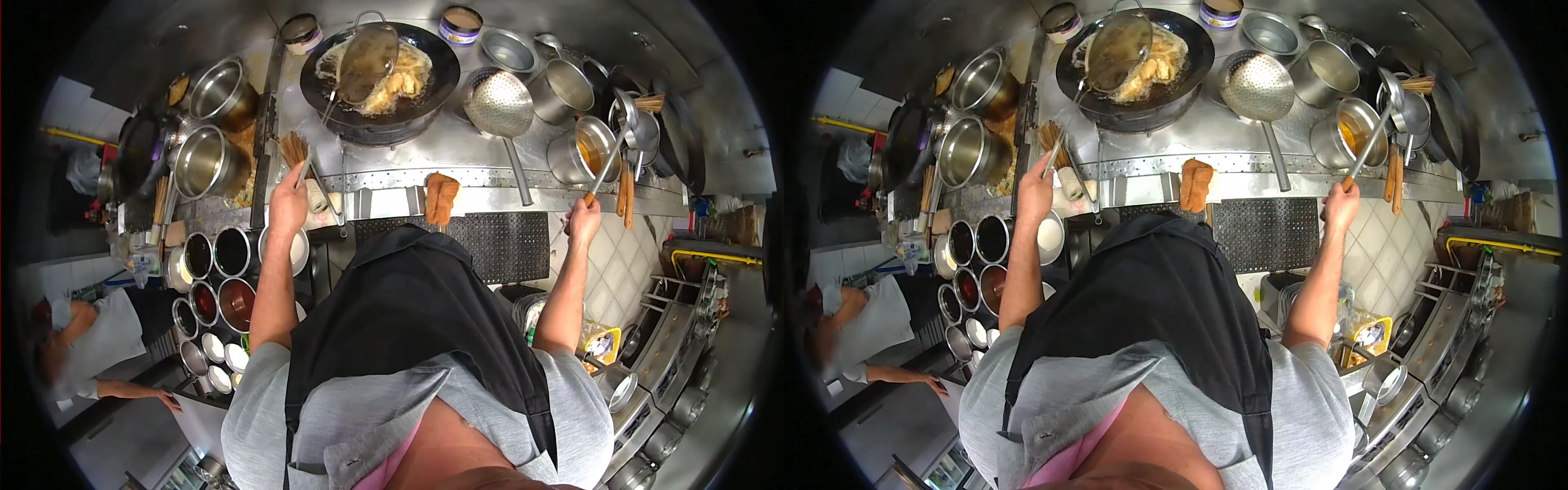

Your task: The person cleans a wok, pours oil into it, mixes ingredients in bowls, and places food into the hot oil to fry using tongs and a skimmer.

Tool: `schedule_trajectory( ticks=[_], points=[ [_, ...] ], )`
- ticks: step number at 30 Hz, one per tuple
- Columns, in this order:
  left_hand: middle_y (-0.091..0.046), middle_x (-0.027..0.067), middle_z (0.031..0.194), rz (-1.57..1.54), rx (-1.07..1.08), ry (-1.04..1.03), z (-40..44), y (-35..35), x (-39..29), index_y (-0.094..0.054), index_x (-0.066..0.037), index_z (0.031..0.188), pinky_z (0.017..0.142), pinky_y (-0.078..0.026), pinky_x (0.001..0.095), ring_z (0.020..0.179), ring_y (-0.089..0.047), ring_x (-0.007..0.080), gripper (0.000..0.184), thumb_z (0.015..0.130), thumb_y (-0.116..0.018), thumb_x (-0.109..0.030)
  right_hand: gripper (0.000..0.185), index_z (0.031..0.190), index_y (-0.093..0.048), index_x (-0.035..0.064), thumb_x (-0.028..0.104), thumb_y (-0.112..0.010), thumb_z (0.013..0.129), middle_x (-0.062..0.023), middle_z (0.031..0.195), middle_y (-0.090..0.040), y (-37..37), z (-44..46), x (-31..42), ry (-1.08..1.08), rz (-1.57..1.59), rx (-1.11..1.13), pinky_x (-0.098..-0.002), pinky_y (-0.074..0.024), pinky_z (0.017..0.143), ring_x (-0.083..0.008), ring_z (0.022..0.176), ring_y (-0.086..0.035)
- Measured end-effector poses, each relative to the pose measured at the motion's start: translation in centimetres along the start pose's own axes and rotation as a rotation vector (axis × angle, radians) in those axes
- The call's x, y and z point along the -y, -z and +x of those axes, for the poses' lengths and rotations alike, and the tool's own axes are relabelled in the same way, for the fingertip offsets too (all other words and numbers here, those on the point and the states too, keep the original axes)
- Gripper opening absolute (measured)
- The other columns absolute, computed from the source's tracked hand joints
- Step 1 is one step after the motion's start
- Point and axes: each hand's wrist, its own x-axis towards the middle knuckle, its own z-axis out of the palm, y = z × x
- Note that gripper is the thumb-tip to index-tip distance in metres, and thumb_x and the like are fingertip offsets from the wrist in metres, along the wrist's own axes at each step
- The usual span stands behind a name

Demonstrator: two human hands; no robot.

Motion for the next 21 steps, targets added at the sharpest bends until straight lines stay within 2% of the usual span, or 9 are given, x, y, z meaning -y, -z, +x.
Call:
schedule_trajectory(
  ticks=[3,7,8,11,13,14,16,18,21],
  points=[
    [-0.068,0.0255,0.107,-0.003,-0.012,0.173,1.6,0.8,0.7,-0.061,-0.010,0.133,0.085,-0.052,0.0409,0.096,-0.068,0.0391,0.040,0.093,-0.059,-0.011,0.016,0.091,-0.055,0.0003,0.016,-0.056,0.088,-0.0062,0.065,-0.059,1.2,2.7,-2.7,-0.109,-0.025,-0.041,-0.0344,-0.0455,0.042,-0.0175,0.049,-0.060],
    [-0.068,0.0255,0.109,0.097,-0.125,0.122,5.1,0.7,0.9,-0.060,-0.009,0.134,0.087,-0.052,0.0422,0.097,-0.068,0.0398,0.042,0.092,-0.059,-0.010,0.017,0.093,-0.056,0.0012,0.018,-0.057,0.089,-0.0061,0.065,-0.058,1.3,4.4,-5.6,-0.240,-0.050,-0.022,-0.0340,-0.0433,0.039,-0.0168,0.048,-0.058],
    [-0.065,0.0231,0.123,0.087,-0.052,0.214,5.9,0.7,0.7,-0.058,-0.003,0.134,0.098,-0.048,0.0380,0.114,-0.064,0.0358,0.041,0.093,-0.057,-0.009,0.017,0.094,-0.056,0.0015,0.018,-0.058,0.090,-0.0061,0.066,-0.058,1.3,4.5,-6.2,-0.255,-0.041,-0.001,-0.0338,-0.0425,0.038,-0.0165,0.048,-0.057],
    [-0.065,0.0234,0.122,0.109,-0.105,0.148,8.2,-1.3,3.3,-0.060,-0.006,0.134,0.094,-0.050,0.0401,0.111,-0.065,0.0376,0.041,0.093,-0.058,-0.009,0.016,0.097,-0.054,0.0032,0.018,-0.057,0.091,-0.0064,0.069,-0.058,0.9,4.7,-7.1,-0.264,0.034,0.036,-0.0324,-0.0377,0.035,-0.0152,0.048,-0.055],
    [-0.066,0.0243,0.118,0.166,-0.045,0.192,8.9,-2.1,2.6,-0.060,-0.009,0.133,0.093,-0.050,0.0428,0.109,-0.064,0.0402,0.041,0.092,-0.058,-0.010,0.014,0.096,-0.051,0.0055,0.018,-0.056,0.093,-0.0058,0.067,-0.056,0.7,4.3,-7.1,-0.246,0.075,0.040,-0.0316,-0.0344,0.033,-0.0154,0.043,-0.051],
    [-0.066,0.0247,0.117,0.195,-0.013,0.214,9.2,-2.4,2.3,-0.061,-0.011,0.133,0.092,-0.050,0.0441,0.108,-0.063,0.0415,0.041,0.092,-0.058,-0.011,0.015,0.096,-0.051,0.0055,0.019,-0.057,0.094,-0.0061,0.069,-0.057,0.8,4.5,-7.7,-0.230,0.120,0.085,-0.0314,-0.0358,0.034,-0.0156,0.045,-0.052],
    [-0.065,0.0244,0.118,0.169,0.017,0.116,9.6,-3.7,3.6,-0.061,-0.012,0.134,0.093,-0.050,0.0438,0.109,-0.063,0.0411,0.041,0.092,-0.058,-0.011,0.018,0.096,-0.052,0.0055,0.022,-0.058,0.097,-0.0068,0.073,-0.058,1.0,5.9,-10.3,-0.190,0.210,0.175,-0.0310,-0.0386,0.037,-0.0160,0.049,-0.055],
    [-0.064,0.0239,0.122,0.169,0.079,0.074,9.9,-4.3,4.1,-0.061,-0.012,0.134,0.094,-0.050,0.0435,0.111,-0.063,0.0397,0.042,0.092,-0.057,-0.010,0.022,0.102,-0.053,0.0049,0.026,-0.059,0.098,-0.0067,0.076,-0.059,1.2,6.0,-11.0,-0.170,0.200,0.169,-0.0310,-0.0417,0.040,-0.0165,0.053,-0.058],
    [-0.064,0.0229,0.123,0.132,0.061,-0.043,9.5,-4.7,3.2,-0.062,-0.014,0.132,0.094,-0.050,0.0442,0.109,-0.063,0.0393,0.042,0.091,-0.057,-0.008,0.031,0.114,-0.054,0.0043,0.032,-0.057,0.100,-0.0064,0.081,-0.061,1.1,5.1,-10.8,-0.196,0.250,0.141,-0.0307,-0.0467,0.047,-0.0175,0.060,-0.061]
  ],
)
